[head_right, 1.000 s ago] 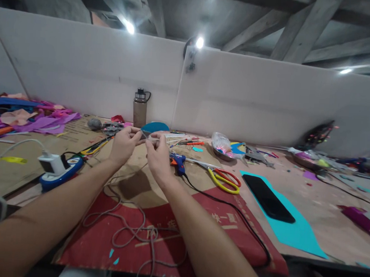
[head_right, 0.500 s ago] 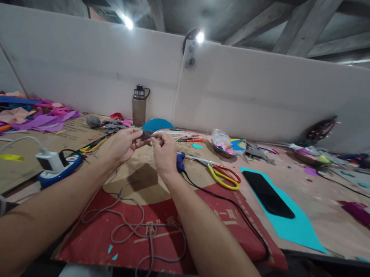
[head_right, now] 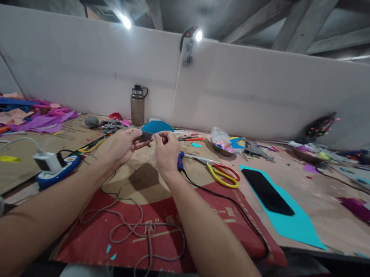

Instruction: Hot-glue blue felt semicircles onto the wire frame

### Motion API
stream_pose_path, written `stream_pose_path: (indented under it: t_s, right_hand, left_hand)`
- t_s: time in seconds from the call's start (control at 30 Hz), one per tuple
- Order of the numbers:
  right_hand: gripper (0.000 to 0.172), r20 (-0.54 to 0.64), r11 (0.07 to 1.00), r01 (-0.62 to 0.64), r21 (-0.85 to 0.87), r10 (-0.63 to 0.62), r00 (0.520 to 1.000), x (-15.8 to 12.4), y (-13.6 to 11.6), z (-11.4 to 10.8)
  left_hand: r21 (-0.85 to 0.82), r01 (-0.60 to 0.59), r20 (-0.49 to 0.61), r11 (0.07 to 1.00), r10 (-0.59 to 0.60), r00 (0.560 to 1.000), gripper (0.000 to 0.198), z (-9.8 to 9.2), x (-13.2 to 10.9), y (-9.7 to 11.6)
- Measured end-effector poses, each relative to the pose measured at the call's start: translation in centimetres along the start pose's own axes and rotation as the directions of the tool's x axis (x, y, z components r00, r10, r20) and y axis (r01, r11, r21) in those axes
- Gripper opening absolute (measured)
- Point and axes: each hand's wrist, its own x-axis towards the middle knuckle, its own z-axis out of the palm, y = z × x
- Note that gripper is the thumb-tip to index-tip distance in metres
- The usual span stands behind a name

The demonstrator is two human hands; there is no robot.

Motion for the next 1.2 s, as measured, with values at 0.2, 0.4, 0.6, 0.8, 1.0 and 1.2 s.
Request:
stream_pose_path:
  t_s: [0.2, 0.4, 0.6, 0.8, 1.0, 1.2]
  right_hand:
    - [0.022, -0.013, 0.997, -0.043, 0.062, 0.044, 0.999, 0.3, 0.8, 0.1]
    - [0.021, 0.030, 0.982, -0.092, 0.163, 0.089, 0.996, 0.6, 0.9, 0.0]
    - [0.022, 0.155, 0.909, -0.262, 0.323, 0.223, 0.962, 0.6, 0.7, -0.3]
    - [0.023, 0.238, 0.882, -0.324, 0.343, 0.252, 0.938, 0.7, 0.4, -0.9]
    - [0.021, 0.290, 0.882, -0.340, 0.325, 0.250, 0.924, 0.4, -0.2, -1.0]
    - [0.015, 0.290, 0.944, -0.191, 0.268, 0.110, 0.951, 0.1, 0.3, -0.6]
  left_hand:
    - [0.011, 0.024, 0.017, 1.000, -0.025, 1.000, 0.007, 0.0, -0.1, 0.0]
    - [0.006, 0.015, 0.043, 1.000, -0.015, 0.999, 0.008, -0.1, 0.0, -0.1]
    - [-0.016, 0.035, 0.078, 0.999, -0.034, 0.996, 0.005, -0.3, -0.1, 0.1]
    - [-0.050, 0.141, 0.130, 0.989, -0.133, 0.983, 0.006, -0.3, -0.1, 0.4]
    - [-0.060, 0.286, 0.122, 0.956, -0.278, 0.953, 0.010, -0.5, 0.4, 0.1]
    - [0.062, 0.200, 0.135, 0.978, -0.206, 0.969, 0.007, -0.4, 0.0, -0.5]
